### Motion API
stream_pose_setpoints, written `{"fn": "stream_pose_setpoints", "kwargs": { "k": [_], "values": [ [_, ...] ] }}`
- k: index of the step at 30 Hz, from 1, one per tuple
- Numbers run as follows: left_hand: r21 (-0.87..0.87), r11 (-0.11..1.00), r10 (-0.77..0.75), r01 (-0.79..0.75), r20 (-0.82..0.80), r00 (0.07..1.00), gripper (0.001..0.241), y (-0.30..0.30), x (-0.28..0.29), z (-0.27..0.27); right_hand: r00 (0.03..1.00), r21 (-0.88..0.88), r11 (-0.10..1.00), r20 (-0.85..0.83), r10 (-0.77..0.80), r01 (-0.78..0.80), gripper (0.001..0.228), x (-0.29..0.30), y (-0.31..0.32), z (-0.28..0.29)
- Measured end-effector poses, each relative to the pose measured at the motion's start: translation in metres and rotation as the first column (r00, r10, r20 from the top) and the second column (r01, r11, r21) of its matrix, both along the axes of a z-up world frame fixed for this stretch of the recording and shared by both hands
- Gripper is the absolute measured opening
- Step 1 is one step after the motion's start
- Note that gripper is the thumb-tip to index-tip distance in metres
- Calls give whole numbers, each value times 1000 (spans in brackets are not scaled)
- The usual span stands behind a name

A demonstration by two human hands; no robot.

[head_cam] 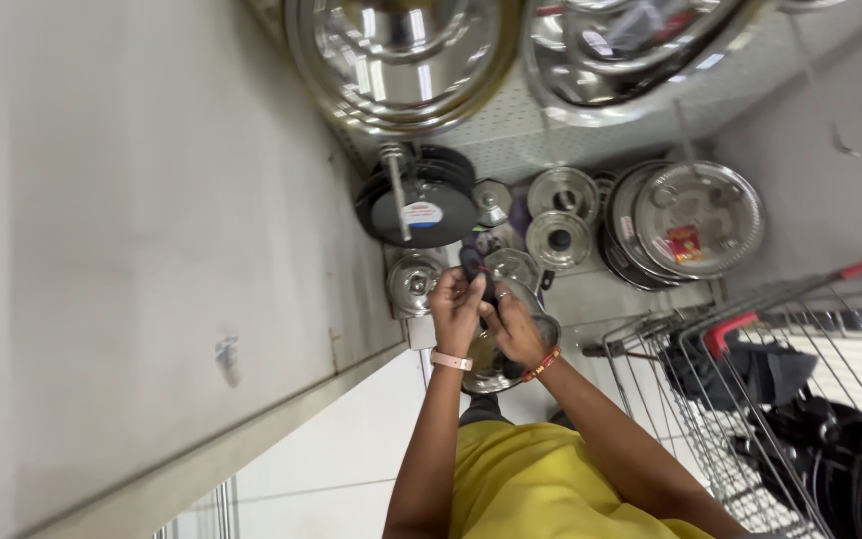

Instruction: Organizing and cleaning stainless steel pans and pots in a store aisle.

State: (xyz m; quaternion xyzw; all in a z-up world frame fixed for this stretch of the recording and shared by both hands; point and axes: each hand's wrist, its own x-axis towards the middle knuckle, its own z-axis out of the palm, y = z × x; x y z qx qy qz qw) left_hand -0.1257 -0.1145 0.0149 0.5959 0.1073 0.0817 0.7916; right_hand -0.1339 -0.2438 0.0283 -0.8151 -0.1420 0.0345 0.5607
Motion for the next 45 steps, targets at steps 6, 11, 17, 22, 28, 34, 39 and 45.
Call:
{"fn": "stream_pose_setpoints", "kwargs": {
  "k": [6,11,17,22,28,34,39,45],
  "values": [
    [-190,980,60,-64,-30,998,23,-42,24,42,996,-157,987,77,52,-39,32,5,-40,38],
    [-506,859,-196,80,-182,963,18,-77,30,42,999,-251,968,37,28,-18,31,1,-84,29],
    [-689,701,-261,186,-5,965,42,-123,11,92,989,-231,973,149,13,22,30,-11,-131,102],
    [-778,594,-232,205,79,969,37,-171,2,114,990,-329,944,131,50,-4,32,-21,-181,148],
    [-833,493,-277,250,122,953,22,-236,7,64,983,-501,864,178,38,58,32,-23,-245,119],
    [-823,474,-296,311,184,937,21,-265,8,14,981,-447,889,193,-13,99,29,-25,-277,84],
    [-846,464,-293,263,133,947,21,-271,2,8,993,-483,875,118,26,35,30,-26,-288,88],
    [-836,496,-259,234,115,959,22,-281,0,29,978,-567,814,207,-11,129,36,-38,-302,126]
  ]
}}
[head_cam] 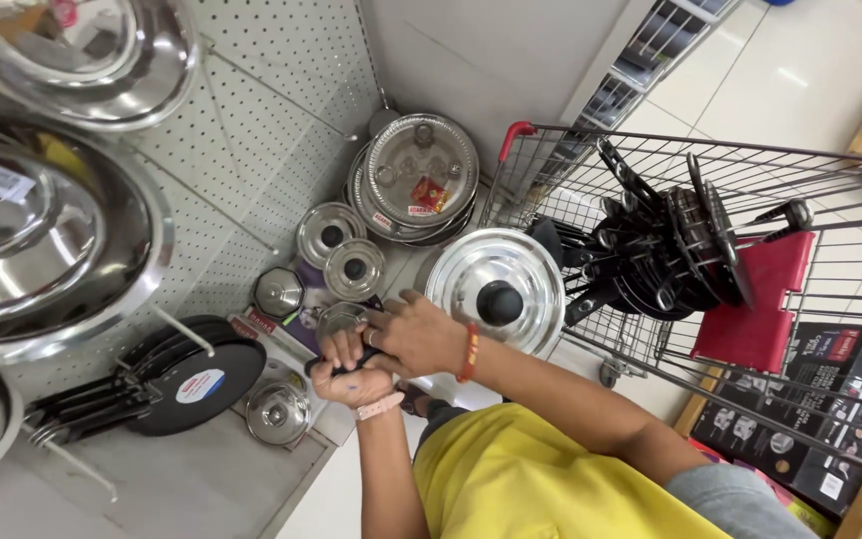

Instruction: Organizing and cleaning stainless steel pans and pots in a store aisle.

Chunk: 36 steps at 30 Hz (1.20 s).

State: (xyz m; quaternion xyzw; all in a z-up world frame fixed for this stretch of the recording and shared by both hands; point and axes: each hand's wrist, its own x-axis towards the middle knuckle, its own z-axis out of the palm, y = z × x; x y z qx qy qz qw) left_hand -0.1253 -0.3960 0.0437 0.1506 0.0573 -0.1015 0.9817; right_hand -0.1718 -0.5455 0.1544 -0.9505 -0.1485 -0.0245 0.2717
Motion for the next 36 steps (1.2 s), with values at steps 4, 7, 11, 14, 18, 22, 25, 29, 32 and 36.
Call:
{"fn": "stream_pose_setpoints", "kwargs": {
  "k": [4,7,11,14,18,22,25,29,32,36],
  "values": [
    [-119,989,-90,89,0,996,20,11,2,-15,919,85,988,365,-149,126,35,-42,-64,32],
    [-228,965,-124,127,28,992,18,19,1,-21,906,497,830,179,-383,253,46,-75,-138,4],
    [-179,982,-49,59,59,997,17,19,-6,-18,604,224,579,-62,-794,784,9,-83,-210,-116],
    [-150,989,-2,13,69,998,16,18,-14,-14,737,42,738,-104,-668,674,14,-85,-237,-236],
    [-153,987,63,-52,69,996,15,16,-27,-11,795,-287,744,301,-527,603,42,-64,-217,-273],
    [-157,983,103,-92,64,993,14,12,-36,-6,787,-427,697,57,-615,576,56,-71,-241,-371],
    [-136,987,93,-85,52,994,13,11,-36,1,544,-524,781,-568,-618,341,29,-70,-243,-341],
    [-150,988,41,-33,55,998,12,7,-29,5,445,-309,497,-226,-867,811,35,-72,-250,-213],
    [-145,989,23,-14,63,998,12,3,-21,11,518,-74,517,-7,-856,853,36,-80,-243,-99],
    [-109,994,16,-6,90,996,15,1,-14,12,623,346,660,227,-749,667,46,-134,-261,-51]
  ]
}}
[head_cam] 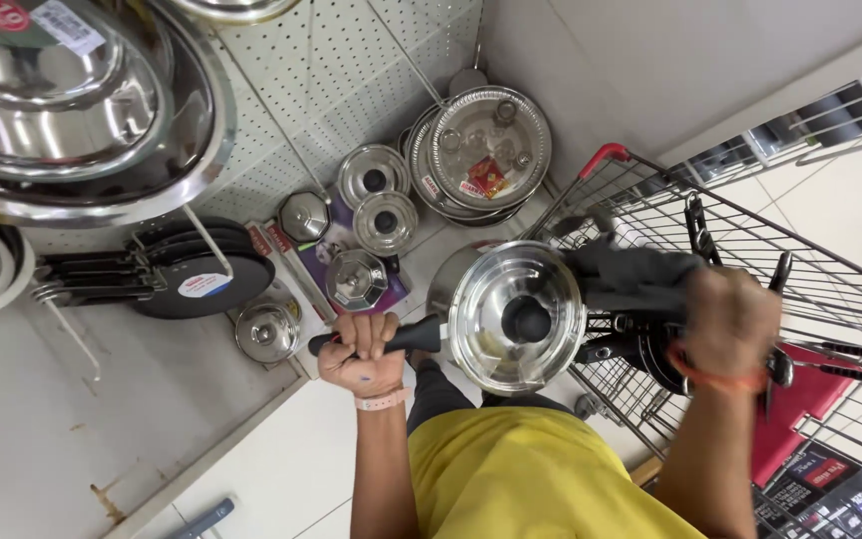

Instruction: Organizing and cleaning stainless steel pans and pots in a store aisle.

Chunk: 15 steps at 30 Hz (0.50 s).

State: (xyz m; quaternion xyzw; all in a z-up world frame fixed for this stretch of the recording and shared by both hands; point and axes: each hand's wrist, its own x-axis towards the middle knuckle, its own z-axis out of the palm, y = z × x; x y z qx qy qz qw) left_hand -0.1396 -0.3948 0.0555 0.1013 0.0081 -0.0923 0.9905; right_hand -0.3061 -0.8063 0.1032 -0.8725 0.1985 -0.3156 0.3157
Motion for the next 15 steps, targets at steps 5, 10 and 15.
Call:
{"fn": "stream_pose_setpoints", "kwargs": {
  "k": [5,10,15],
  "values": [
    [9,1000,-19,19,33,999,17,-6,5,10,797,122,789,145,587,-603,32,19,63,81],
    [54,998,-44,39,92,995,19,-17,8,32,437,-8,439,-126,891,-898,55,83,160,95],
    [56,995,-86,78,140,986,19,-23,14,43,564,-214,547,-541,624,-810,80,89,173,29]
  ]
}}
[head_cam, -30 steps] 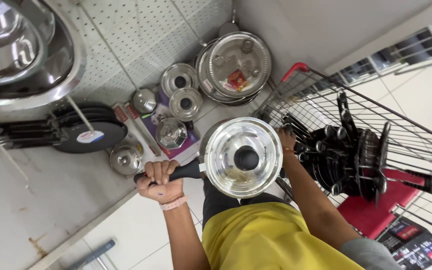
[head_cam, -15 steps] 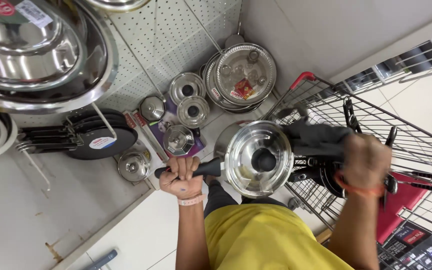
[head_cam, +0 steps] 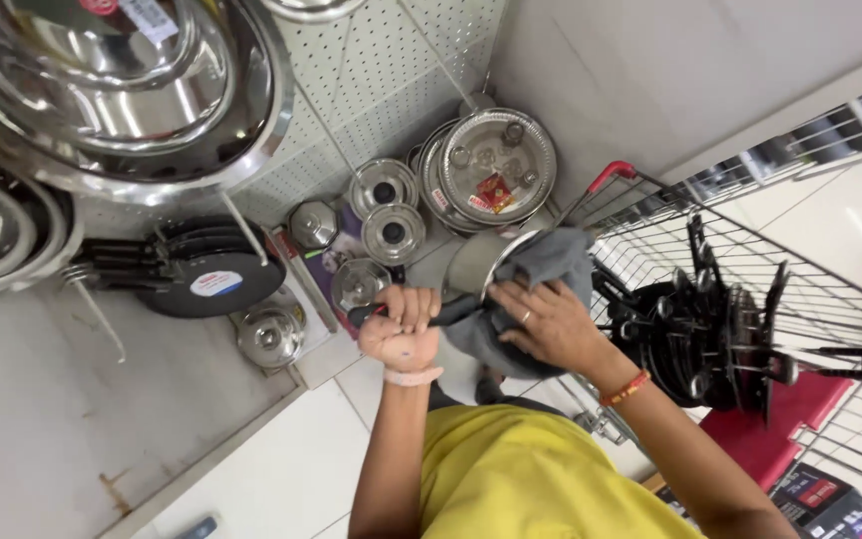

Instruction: Organizing and cleaning stainless steel pans and pots in a store aisle.

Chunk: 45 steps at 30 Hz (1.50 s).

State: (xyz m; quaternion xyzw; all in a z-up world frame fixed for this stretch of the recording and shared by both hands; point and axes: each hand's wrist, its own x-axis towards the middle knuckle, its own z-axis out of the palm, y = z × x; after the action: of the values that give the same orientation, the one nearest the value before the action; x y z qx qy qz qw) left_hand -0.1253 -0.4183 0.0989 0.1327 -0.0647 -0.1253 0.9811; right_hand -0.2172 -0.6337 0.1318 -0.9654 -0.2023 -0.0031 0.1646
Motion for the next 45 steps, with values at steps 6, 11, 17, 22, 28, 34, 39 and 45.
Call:
{"fn": "stream_pose_setpoints", "kwargs": {
  "k": [6,11,17,22,28,34,39,45],
  "values": [
    [4,998,-66,65,108,992,21,-5,-6,6,872,220,903,255,-418,369,55,-6,19,-34],
    [57,994,-100,92,150,984,22,-12,-11,16,625,610,644,292,-724,462,23,-4,-11,-63],
    [84,977,-209,195,200,957,24,-16,-20,31,468,966,220,134,-874,136,18,-6,-61,4],
    [142,955,-292,261,293,910,26,-31,-23,54,656,957,110,-99,-748,270,17,2,-41,26],
    [198,921,-384,334,334,861,28,-38,-21,63,958,437,868,-253,-133,235,46,34,-32,35],
    [179,940,-336,289,365,868,27,-28,-22,52,810,657,486,-381,-445,576,28,1,-107,-89],
    [31,981,-190,189,280,941,23,-20,-18,32,436,304,-573,-894,104,761,58,-48,-116,-254],
    [-11,1000,-9,10,97,995,18,-18,-13,37,612,429,-812,-782,-116,395,40,-91,-95,-252]
  ]
}}
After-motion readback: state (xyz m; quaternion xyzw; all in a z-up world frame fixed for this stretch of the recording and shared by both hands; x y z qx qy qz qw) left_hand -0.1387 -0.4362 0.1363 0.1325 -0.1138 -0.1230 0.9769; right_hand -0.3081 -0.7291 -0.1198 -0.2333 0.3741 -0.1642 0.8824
